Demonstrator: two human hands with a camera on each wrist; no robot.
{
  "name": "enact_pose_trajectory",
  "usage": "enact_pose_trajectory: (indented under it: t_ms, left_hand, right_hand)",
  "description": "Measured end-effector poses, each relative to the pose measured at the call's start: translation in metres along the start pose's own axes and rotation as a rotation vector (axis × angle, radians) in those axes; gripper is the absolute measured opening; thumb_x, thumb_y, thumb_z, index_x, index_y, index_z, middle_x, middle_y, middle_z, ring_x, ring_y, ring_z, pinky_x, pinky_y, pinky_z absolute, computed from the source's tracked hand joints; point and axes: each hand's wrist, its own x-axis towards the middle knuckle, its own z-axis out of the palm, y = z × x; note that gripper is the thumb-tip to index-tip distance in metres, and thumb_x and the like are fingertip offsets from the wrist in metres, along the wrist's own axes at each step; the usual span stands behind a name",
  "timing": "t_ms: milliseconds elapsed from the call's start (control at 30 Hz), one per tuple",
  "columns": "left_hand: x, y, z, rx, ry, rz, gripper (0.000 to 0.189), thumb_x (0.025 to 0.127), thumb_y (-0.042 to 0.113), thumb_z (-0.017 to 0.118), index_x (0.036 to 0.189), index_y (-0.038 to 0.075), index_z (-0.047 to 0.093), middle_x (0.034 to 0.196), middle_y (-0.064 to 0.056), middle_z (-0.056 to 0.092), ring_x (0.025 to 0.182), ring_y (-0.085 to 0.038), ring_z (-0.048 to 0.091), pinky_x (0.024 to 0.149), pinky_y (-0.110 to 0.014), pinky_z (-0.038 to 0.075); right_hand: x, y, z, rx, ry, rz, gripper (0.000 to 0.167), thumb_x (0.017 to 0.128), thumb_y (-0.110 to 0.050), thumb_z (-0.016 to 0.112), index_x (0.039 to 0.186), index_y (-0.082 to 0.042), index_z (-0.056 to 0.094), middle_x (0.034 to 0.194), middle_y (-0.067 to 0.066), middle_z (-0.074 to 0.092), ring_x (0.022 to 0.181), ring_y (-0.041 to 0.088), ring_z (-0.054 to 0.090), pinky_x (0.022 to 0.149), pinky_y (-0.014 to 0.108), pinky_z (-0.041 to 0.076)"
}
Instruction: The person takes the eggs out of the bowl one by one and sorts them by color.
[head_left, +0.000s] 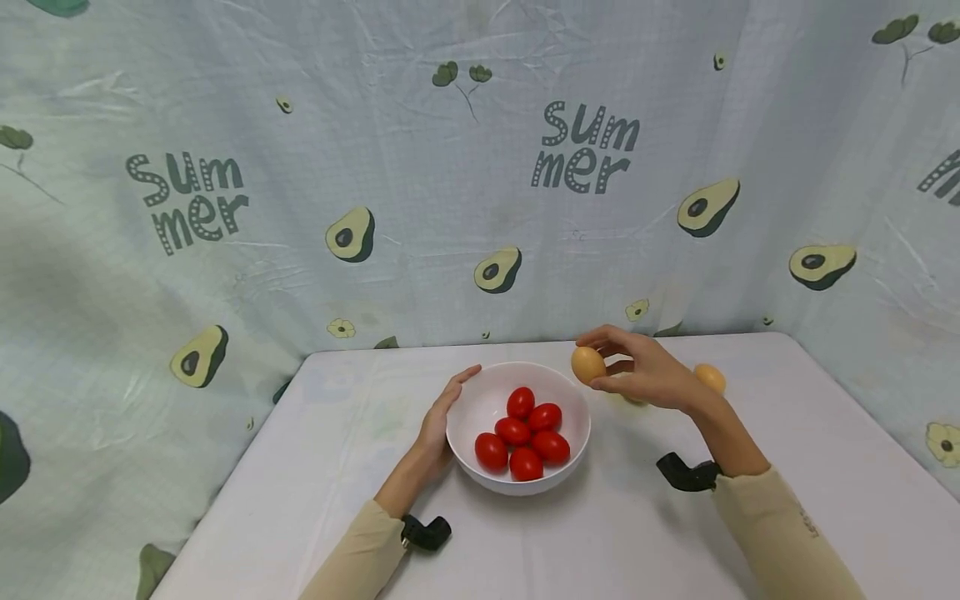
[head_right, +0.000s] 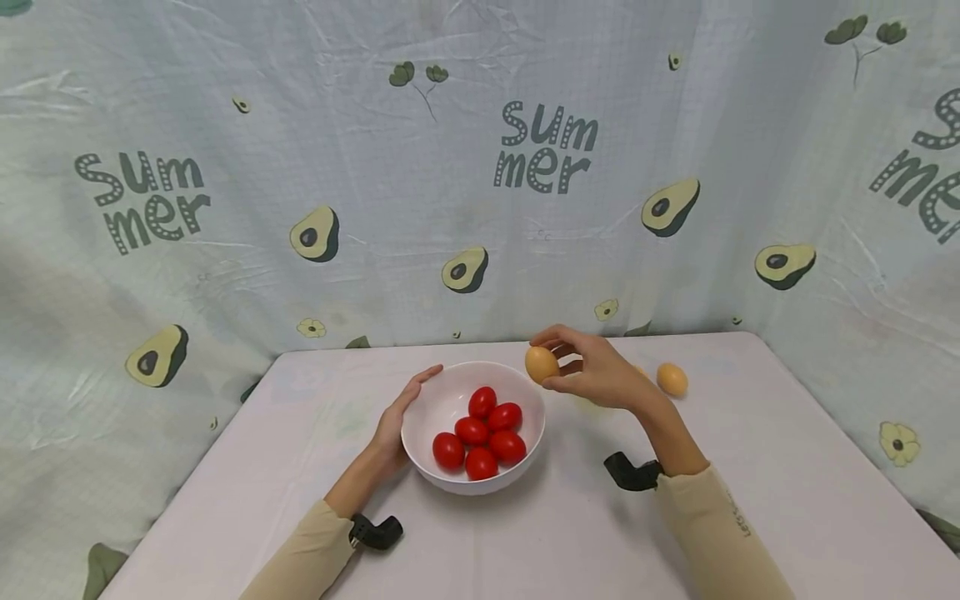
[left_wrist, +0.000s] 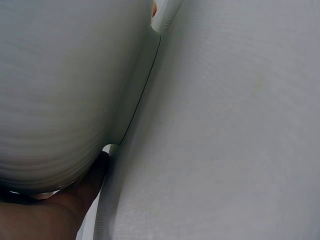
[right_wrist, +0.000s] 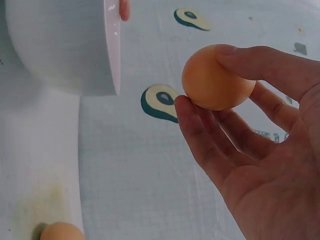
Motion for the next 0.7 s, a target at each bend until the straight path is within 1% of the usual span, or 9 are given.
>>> enact_pose_trajectory:
  t_ms: [133, 233, 367, 567, 700]
  left_hand:
    - [-0.001, 0.001, -0.002, 0.015, -0.015, -0.007, 0.052, 0.112, 0.034, 0.021, 0.160, 0.025, 0.038, 0.171, 0.002, 0.028, 0.155, -0.027, 0.032, 0.129, -0.047, 0.026]
    - [-0.001, 0.003, -0.002, 0.013, -0.015, -0.004, 0.052, 0.112, 0.034, 0.021, 0.160, 0.024, 0.037, 0.170, 0.002, 0.028, 0.155, -0.027, 0.032, 0.130, -0.048, 0.025]
    - [-0.001, 0.005, -0.001, 0.004, -0.006, 0.005, 0.052, 0.111, 0.034, 0.022, 0.160, 0.023, 0.037, 0.170, 0.002, 0.029, 0.155, -0.028, 0.033, 0.129, -0.049, 0.025]
    - [0.000, 0.004, -0.001, 0.007, -0.014, -0.002, 0.054, 0.111, 0.034, 0.022, 0.162, 0.021, 0.034, 0.170, 0.003, 0.029, 0.154, -0.027, 0.033, 0.130, -0.048, 0.025]
    - [0.000, 0.002, -0.001, 0.010, -0.027, -0.003, 0.054, 0.111, 0.034, 0.021, 0.162, 0.021, 0.033, 0.171, -0.001, 0.026, 0.155, -0.029, 0.032, 0.130, -0.050, 0.025]
  right_hand:
    - [-0.002, 0.004, -0.005, 0.003, 0.013, -0.014, 0.049, 0.089, -0.013, 0.081, 0.134, -0.009, 0.061, 0.131, 0.010, 0.065, 0.120, 0.030, 0.063, 0.099, 0.023, 0.056]
    - [-0.002, 0.006, -0.009, 0.008, 0.024, -0.023, 0.049, 0.089, -0.012, 0.081, 0.134, -0.009, 0.061, 0.130, 0.011, 0.065, 0.120, 0.031, 0.063, 0.097, 0.016, 0.053]
    - [-0.002, 0.008, -0.015, 0.021, 0.036, -0.010, 0.050, 0.089, -0.011, 0.080, 0.135, -0.010, 0.060, 0.132, 0.011, 0.064, 0.121, 0.032, 0.062, 0.096, 0.017, 0.054]
    - [-0.007, 0.009, -0.023, 0.034, 0.055, 0.041, 0.053, 0.089, -0.010, 0.080, 0.137, -0.007, 0.057, 0.136, 0.014, 0.061, 0.123, 0.035, 0.061, 0.094, 0.016, 0.054]
    - [-0.011, 0.010, -0.027, 0.031, 0.062, 0.073, 0.053, 0.090, -0.013, 0.079, 0.139, -0.007, 0.057, 0.137, 0.014, 0.060, 0.125, 0.035, 0.060, 0.093, 0.016, 0.055]
